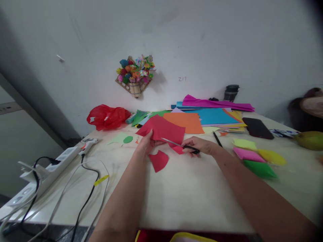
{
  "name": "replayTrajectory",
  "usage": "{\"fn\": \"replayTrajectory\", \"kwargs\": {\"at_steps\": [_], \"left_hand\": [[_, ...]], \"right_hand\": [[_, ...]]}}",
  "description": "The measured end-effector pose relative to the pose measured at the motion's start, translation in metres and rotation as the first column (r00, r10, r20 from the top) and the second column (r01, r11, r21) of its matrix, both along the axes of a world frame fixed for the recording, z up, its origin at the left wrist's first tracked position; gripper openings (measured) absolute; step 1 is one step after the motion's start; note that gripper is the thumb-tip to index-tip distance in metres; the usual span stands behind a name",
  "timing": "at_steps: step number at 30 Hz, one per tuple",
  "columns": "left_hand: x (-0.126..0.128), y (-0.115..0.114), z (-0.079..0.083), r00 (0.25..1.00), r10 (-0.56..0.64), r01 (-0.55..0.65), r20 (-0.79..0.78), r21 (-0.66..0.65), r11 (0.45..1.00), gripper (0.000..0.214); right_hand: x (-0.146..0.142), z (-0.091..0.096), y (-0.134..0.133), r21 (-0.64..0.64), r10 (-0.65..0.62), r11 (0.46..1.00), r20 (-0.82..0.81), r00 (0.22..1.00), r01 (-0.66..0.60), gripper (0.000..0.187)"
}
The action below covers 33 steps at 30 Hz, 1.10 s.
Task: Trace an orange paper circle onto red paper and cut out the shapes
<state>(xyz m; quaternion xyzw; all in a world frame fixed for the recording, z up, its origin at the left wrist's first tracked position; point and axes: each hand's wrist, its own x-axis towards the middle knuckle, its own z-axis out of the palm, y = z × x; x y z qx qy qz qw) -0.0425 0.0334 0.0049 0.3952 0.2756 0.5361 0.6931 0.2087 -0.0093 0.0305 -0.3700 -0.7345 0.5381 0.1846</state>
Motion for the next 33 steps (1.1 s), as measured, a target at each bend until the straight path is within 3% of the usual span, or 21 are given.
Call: {"fn": "replayTrajectory", "kwargs": {"at_steps": [4,7,11,17,21,26,30,33], "left_hand": [[0.001,-0.005,0.005,0.993,-0.098,0.094,0.073,0.060,0.994,0.047],[0.004,-0.005,0.009,0.996,-0.047,0.043,0.079,0.049,0.998,0.051],[0.006,-0.001,0.010,0.993,0.044,-0.048,0.111,0.037,0.998,0.049],[0.005,0.002,0.012,0.958,0.143,-0.144,0.249,-0.014,0.990,0.050],[0.001,0.003,0.013,0.925,0.180,-0.199,0.334,0.022,0.980,0.048],[-0.002,0.003,0.014,0.904,0.163,-0.188,0.395,0.025,0.982,0.048],[-0.004,0.000,0.014,0.899,0.150,-0.171,0.412,0.015,0.985,0.047],[-0.004,0.000,0.012,0.906,0.113,-0.145,0.407,0.048,0.988,0.045]], "right_hand": [[0.005,-0.006,0.007,0.003,-0.110,0.993,-0.253,0.961,0.115,0.026],[0.006,-0.009,0.009,-0.009,-0.161,0.986,-0.324,0.932,0.167,0.023],[0.005,-0.006,0.006,-0.014,-0.115,0.993,-0.288,0.951,0.116,0.020],[0.012,0.002,0.003,-0.142,-0.006,0.990,-0.094,0.996,-0.008,0.022],[0.022,0.007,0.002,-0.135,-0.053,0.990,-0.082,0.995,0.042,0.030],[0.036,0.015,-0.002,0.003,-0.161,0.987,-0.069,0.985,0.161,0.033],[0.045,0.014,-0.001,0.035,-0.165,0.985,-0.120,0.979,0.170,0.032],[0.042,0.009,0.003,-0.004,-0.147,0.989,-0.071,0.987,0.147,0.030]]}}
